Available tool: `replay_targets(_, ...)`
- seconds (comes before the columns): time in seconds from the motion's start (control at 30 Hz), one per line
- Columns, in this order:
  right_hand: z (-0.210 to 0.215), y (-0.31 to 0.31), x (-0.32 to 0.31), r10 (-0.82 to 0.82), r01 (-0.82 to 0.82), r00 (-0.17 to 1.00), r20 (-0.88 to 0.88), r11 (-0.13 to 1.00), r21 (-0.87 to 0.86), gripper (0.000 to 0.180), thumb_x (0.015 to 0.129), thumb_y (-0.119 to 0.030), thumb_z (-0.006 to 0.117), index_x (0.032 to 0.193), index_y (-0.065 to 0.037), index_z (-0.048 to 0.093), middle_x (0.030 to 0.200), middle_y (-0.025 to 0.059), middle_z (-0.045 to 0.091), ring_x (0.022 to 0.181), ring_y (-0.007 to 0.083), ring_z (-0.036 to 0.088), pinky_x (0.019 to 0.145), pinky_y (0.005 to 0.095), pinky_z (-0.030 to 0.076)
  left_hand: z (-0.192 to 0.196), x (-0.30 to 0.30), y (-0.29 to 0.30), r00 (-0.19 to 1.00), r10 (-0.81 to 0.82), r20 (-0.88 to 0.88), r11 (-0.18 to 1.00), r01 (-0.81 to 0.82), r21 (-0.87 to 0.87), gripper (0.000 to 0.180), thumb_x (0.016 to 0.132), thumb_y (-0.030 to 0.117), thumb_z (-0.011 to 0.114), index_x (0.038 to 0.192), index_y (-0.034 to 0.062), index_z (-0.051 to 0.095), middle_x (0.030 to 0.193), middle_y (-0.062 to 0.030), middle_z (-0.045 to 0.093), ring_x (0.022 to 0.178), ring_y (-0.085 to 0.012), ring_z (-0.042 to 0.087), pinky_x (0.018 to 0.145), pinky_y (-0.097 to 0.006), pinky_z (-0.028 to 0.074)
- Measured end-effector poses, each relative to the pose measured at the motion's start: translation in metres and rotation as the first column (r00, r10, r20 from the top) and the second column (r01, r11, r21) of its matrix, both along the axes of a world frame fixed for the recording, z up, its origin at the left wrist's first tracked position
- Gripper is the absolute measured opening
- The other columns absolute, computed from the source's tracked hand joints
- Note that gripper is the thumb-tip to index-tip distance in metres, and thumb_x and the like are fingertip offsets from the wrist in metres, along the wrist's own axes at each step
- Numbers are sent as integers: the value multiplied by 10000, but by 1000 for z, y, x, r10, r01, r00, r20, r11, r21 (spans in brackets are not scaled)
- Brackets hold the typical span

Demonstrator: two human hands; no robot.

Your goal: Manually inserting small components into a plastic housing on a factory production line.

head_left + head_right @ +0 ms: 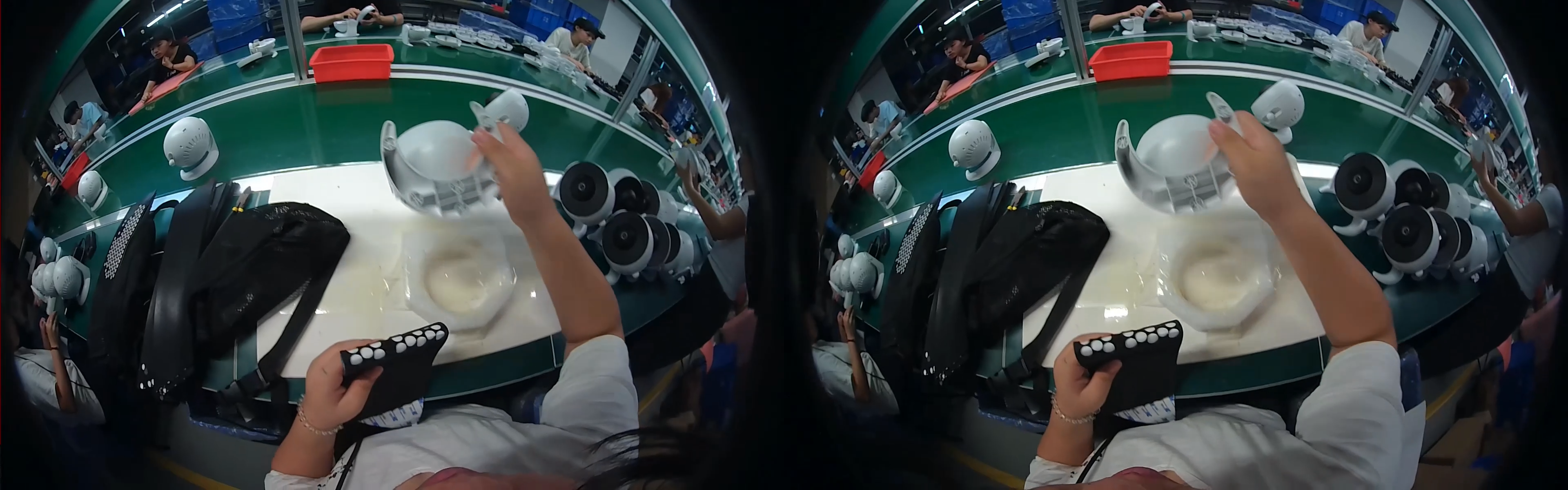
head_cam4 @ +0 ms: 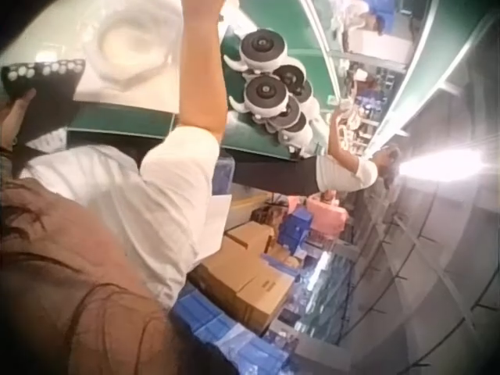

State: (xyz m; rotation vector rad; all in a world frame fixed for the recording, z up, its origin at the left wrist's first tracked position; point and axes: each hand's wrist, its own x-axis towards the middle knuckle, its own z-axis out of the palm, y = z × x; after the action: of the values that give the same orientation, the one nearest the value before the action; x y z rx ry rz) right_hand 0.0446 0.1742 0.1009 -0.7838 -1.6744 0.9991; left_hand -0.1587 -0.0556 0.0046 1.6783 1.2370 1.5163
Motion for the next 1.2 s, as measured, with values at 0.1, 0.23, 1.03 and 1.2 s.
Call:
replay_targets(0.1, 3, -61, 25, 53, -77, 993, -104, 967, -244, 224, 919, -229, 476, 982, -25, 541, 873, -1, 536, 812, 53, 455, 724, 204, 369, -12, 2, -4, 996, -52, 77, 999, 52, 7, 242, 712, -59, 606, 953, -30, 595, 922, -125, 624, 818, -197, 613, 733, -261, 469)
replay_targets(0.23, -24, -80, 52, 43, -51, 999, -27, 918, -394, 249, 918, -190, 472, 1078, 0, 477, 781, 53, 570, 680, 77, 524, 630, 179, 396, -10, 25, -9, 970, -111, 218, 993, 119, -23, 223, 724, -51, 611, 946, -29, 594, 906, -112, 620, 801, -172, 599, 723, -255, 462)
replay_targets(1.03, -26, -167, 57, 230, -324, 894, 384, 924, 203, 185, 758, -162, 669, 909, -62, 629, 885, 60, 619, 835, 231, 576, 763, 334, 428, 1, 62, 5, 967, -83, -242, 954, 148, 262, 397, 529, -91, 621, 910, 12, 582, 934, -111, 637, 803, -259, 628, 673, -319, 504)
replay_targets(1.2, -27, -171, 60, 170, -356, 868, 467, 868, 346, 161, 744, -115, 662, 891, -59, 627, 886, 55, 617, 832, 229, 579, 744, 338, 434, 1, 59, 7, 928, -72, -366, 936, 189, 296, 379, 558, -101, 649, 907, 8, 549, 910, -135, 635, 785, -260, 635, 662, -302, 510)
